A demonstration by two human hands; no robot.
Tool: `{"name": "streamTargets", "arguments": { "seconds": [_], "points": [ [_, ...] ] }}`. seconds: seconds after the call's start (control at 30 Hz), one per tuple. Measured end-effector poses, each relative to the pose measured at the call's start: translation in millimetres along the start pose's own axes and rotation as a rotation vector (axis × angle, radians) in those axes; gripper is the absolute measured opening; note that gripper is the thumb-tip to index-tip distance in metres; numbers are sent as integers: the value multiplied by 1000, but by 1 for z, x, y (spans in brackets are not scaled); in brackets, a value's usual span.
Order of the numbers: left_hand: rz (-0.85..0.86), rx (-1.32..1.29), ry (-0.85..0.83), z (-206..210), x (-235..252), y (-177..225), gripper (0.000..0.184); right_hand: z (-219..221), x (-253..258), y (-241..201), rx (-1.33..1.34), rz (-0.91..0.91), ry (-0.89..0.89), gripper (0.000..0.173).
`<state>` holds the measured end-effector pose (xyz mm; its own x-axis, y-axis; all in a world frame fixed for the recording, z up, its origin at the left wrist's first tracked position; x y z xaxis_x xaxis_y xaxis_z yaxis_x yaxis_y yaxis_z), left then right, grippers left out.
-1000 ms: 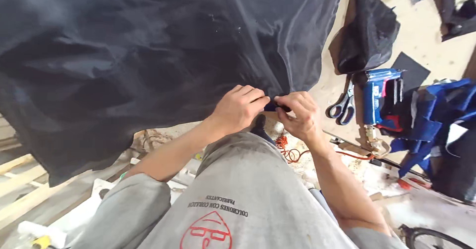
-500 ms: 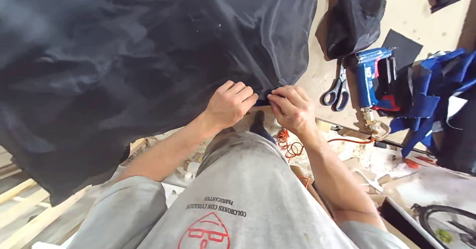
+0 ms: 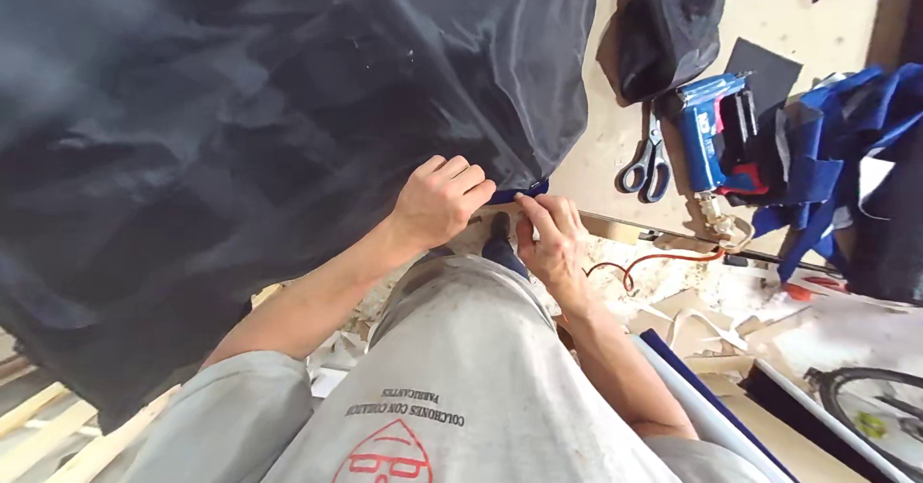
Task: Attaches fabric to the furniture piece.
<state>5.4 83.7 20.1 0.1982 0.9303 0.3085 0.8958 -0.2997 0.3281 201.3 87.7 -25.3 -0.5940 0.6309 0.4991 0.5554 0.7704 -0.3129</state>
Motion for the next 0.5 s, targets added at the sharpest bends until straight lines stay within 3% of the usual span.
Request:
{"name": "streamTargets", "arguments": {
  "seconds": [0.17,0.27,0.33,0.5],
  "points": [
    [58,11,4,0,1,-1,18,-12,10,-3,-5,15,167,19],
    [80,17,-31,-2,1,1,19,-5,27,0,33,-59,9,36],
    [102,18,-36,-3,2,2,19,5,26,4,48,-103,-46,35],
    [121,82,-65,-3,2,3,21,21,4,13,30,-168,153,29]
  ]
}}
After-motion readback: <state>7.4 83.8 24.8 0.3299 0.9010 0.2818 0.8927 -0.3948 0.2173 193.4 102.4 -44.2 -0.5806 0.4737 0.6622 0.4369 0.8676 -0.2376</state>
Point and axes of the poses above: each hand's wrist, its own x-axis towards the middle knuckle, its own z-axis out of the palm, y = z × x, the point moved 5 cm from there along x, towards the middle knuckle, and after that the axes turned 14 degrees about -z, right-handed, at the moved point
